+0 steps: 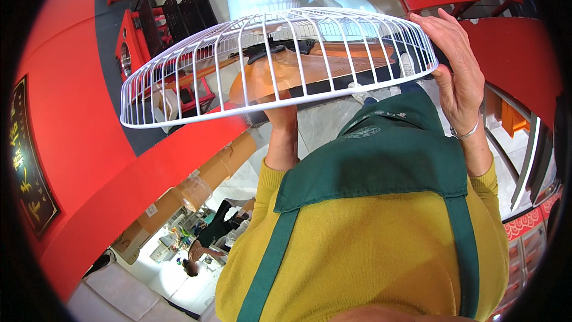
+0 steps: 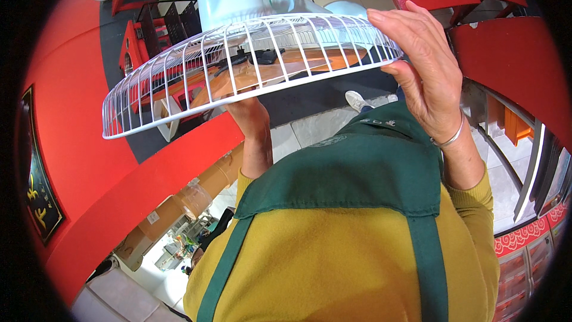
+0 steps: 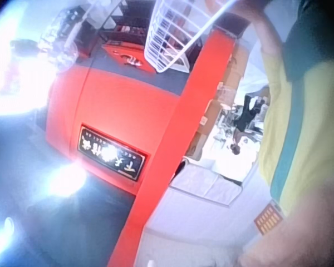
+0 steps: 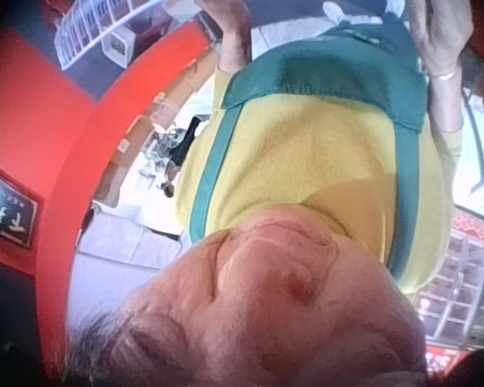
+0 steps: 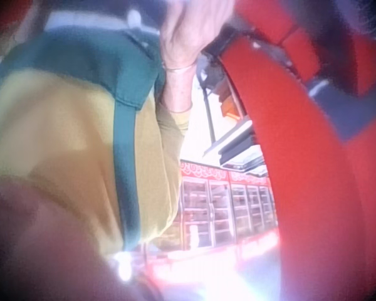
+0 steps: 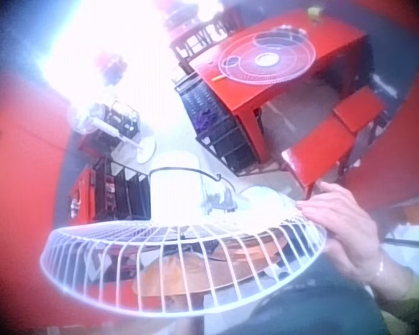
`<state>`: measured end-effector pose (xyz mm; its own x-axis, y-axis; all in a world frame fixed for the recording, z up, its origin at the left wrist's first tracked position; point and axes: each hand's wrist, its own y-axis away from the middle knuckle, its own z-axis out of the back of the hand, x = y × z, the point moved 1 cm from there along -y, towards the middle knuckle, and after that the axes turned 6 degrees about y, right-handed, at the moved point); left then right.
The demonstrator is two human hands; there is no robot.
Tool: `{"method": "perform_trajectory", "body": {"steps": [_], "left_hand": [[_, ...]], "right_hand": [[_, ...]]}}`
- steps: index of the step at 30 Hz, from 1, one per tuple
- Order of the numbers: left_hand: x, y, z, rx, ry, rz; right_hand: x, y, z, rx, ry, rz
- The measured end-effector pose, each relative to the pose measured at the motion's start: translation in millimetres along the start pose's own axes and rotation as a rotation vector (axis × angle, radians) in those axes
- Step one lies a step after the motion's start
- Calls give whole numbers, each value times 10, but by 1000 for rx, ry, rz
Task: The person assembles a standing fan by attaching the fan blade to the motor hub, securing it with a nut, and then fitting the front and rear wire cages. They use a cloth to wipe the blade and handle the components by hand, completing the assembly on a tiled floor.
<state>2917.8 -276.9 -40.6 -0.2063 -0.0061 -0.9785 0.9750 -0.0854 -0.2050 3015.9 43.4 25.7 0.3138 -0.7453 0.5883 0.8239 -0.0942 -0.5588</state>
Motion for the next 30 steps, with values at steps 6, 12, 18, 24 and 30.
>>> {"method": "perform_trajectory", "body": {"steps": [6, 12, 18, 24, 30], "left_hand": [[73, -21, -41, -110, 162, -24], [32, -57, -91, -123, 46, 11], [93, -93, -101, -134, 2, -16], [-21, -95, -114, -22, -22, 117], [-130, -75, -263, -157, 103, 177]], "right_hand": [[-6, -16, 16, 15, -28, 15], [-29, -4, 11, 1, -27, 10], [-92, -1, 7, -20, -54, -5], [-124, 7, 28, -20, -92, -27], [-123, 21, 36, -16, -108, -7]]}}
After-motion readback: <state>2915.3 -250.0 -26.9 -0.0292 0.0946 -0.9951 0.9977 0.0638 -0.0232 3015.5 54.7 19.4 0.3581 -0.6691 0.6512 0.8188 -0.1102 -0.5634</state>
